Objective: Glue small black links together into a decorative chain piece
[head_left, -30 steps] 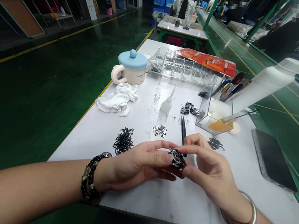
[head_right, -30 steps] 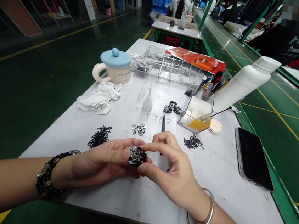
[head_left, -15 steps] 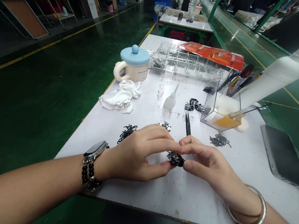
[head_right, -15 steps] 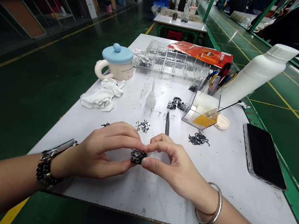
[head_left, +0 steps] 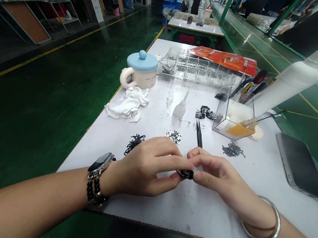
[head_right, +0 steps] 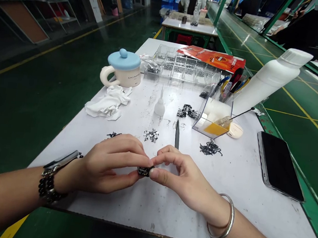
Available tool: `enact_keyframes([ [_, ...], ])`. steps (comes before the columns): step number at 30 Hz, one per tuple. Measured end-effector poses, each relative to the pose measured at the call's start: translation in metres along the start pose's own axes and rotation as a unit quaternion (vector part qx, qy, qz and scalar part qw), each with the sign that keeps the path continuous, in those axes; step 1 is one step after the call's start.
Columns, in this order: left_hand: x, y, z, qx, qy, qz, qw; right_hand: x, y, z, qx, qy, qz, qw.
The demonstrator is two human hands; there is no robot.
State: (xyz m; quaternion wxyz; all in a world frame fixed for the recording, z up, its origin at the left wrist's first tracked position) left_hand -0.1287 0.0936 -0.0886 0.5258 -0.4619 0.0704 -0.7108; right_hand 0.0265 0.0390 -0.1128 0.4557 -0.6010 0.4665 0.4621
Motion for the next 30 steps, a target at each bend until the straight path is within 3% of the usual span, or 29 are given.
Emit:
enact_keyframes([
  [7, 0.006, 0.000, 0.001, 0.009, 0.052, 0.063, 0.997, 0.001, 0.002, -0.001, -0.014, 0.006, 0.012, 1.000],
  [14, 0.009, -0.001, 0.000, 0.021, 0.040, 0.080, 0.996, -0.001, 0.004, -0.004, 0.014, -0.009, -0.049, 0.999],
  [18, 0.005, -0.001, 0.000, 0.041, 0.034, 0.079, 0.995, -0.005, 0.002, -0.006, 0.056, -0.063, -0.141, 0.986],
  [21, 0.005, -0.001, 0.000, 0.054, 0.027, 0.079, 0.995, -0.011, 0.001, -0.010, 0.106, -0.132, -0.226, 0.959],
  [26, 0.007, 0.005, -0.001, 0.013, -0.051, 0.096, 0.994, -0.007, 0.005, -0.008, 0.098, -0.214, -0.310, 0.921],
  [30, -0.008, 0.008, -0.003, -0.021, -0.182, 0.053, 0.982, -0.005, 0.004, 0.006, 0.159, -0.296, -0.322, 0.885],
])
Point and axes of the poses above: each hand's wrist, its own z-axis towards the middle knuckle, its own y-axis out of the palm, x = y × z, the point moved 4 cm from there along z, towards the middle knuckle, and after that the axes turned 6 degrees about x, right-handed, at the moved point
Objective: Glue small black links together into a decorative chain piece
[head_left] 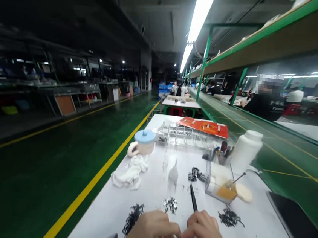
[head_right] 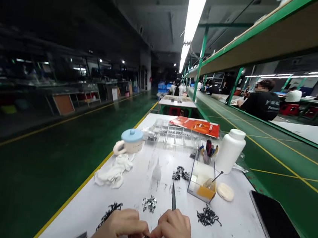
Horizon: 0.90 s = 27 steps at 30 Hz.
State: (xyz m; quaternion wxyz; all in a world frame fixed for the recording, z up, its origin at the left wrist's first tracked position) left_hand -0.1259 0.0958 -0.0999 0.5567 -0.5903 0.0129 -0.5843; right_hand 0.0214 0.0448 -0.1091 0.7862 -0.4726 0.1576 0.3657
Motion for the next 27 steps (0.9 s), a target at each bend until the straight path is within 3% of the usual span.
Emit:
enact_keyframes([
  [3, -0.008, 0.003, 0.003, -0.050, -0.104, -0.074, 0.991, 0.000, 0.002, 0.004, 0.033, -0.019, -0.015, 0.999],
  [6, -0.010, 0.006, 0.005, -0.052, -0.184, -0.183, 0.964, -0.002, 0.000, 0.002, 0.038, -0.009, -0.023, 0.999],
  [9, -0.009, 0.010, 0.006, -0.022, -0.241, -0.365, 0.899, -0.006, -0.002, -0.002, 0.022, 0.022, -0.018, 0.999],
  [12, -0.010, 0.012, 0.004, -0.008, -0.287, -0.434, 0.854, -0.009, 0.001, -0.005, 0.001, 0.056, -0.010, 0.998],
  [19, -0.012, 0.019, 0.003, -0.034, -0.329, -0.537, 0.776, -0.010, 0.012, -0.006, 0.036, 0.100, -0.055, 0.993],
  [27, -0.016, 0.028, -0.001, -0.009, -0.357, -0.563, 0.746, -0.011, 0.018, -0.006, 0.052, 0.117, -0.097, 0.987],
])
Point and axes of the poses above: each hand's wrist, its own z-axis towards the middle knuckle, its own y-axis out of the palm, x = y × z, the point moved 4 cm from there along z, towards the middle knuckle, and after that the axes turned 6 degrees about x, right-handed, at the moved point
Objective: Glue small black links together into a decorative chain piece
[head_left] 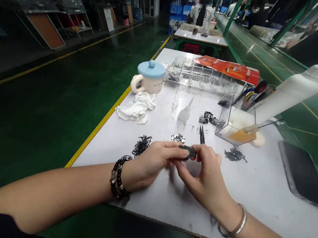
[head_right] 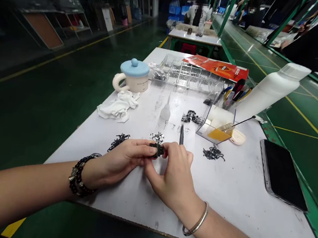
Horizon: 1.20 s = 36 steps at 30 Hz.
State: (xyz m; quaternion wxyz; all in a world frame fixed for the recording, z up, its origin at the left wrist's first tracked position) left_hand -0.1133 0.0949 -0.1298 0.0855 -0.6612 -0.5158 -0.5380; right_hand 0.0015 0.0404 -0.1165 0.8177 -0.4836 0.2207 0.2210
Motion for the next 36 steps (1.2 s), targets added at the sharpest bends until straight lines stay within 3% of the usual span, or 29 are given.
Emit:
enact_keyframes([
  [19, 0.004, 0.003, 0.000, -0.010, -0.002, 0.022, 1.000, -0.001, -0.007, 0.002, -0.022, 0.010, 0.008, 1.000],
  [29, 0.007, -0.003, -0.002, -0.055, -0.076, 0.035, 0.995, -0.001, -0.018, 0.008, -0.009, -0.032, -0.012, 0.999],
  [36, 0.003, -0.004, 0.000, -0.051, -0.130, 0.013, 0.990, 0.001, -0.012, 0.008, -0.060, 0.036, 0.090, 0.993],
])
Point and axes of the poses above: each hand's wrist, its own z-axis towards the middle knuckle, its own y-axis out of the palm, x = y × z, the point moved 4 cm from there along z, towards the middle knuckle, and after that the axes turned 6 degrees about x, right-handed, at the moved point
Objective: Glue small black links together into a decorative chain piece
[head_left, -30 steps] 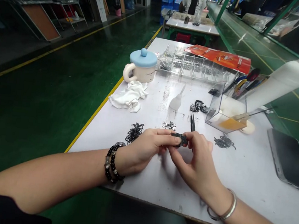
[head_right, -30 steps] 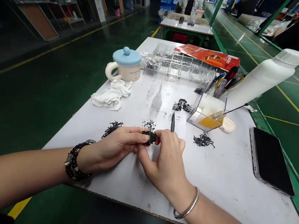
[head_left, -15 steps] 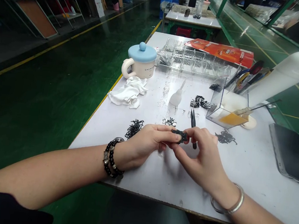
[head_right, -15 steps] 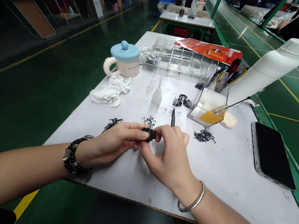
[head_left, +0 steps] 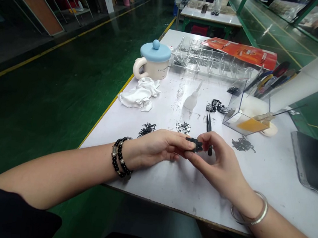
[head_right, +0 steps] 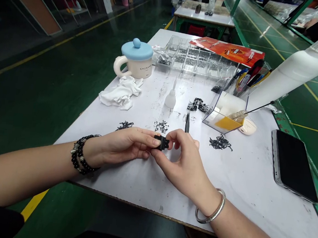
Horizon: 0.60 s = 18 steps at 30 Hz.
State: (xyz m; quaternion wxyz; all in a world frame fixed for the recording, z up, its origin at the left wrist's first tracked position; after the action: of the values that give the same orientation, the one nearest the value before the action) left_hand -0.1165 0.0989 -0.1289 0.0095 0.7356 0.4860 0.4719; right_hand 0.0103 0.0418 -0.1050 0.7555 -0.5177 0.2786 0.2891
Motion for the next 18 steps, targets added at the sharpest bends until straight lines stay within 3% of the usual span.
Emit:
enact_keyframes([
  [5, -0.0005, -0.0015, -0.0007, -0.015, -0.050, -0.001, 0.999, -0.0022, 0.0014, -0.0033, 0.008, -0.033, -0.009, 0.999],
  [10, -0.0016, -0.0011, -0.0018, -0.006, -0.053, 0.000, 0.999, -0.0065, 0.0007, -0.0059, 0.000, -0.093, -0.024, 0.995],
  [18, -0.0006, -0.0005, -0.0035, -0.002, -0.050, -0.006, 0.999, -0.0036, 0.0002, -0.0079, -0.007, -0.045, 0.027, 0.999],
])
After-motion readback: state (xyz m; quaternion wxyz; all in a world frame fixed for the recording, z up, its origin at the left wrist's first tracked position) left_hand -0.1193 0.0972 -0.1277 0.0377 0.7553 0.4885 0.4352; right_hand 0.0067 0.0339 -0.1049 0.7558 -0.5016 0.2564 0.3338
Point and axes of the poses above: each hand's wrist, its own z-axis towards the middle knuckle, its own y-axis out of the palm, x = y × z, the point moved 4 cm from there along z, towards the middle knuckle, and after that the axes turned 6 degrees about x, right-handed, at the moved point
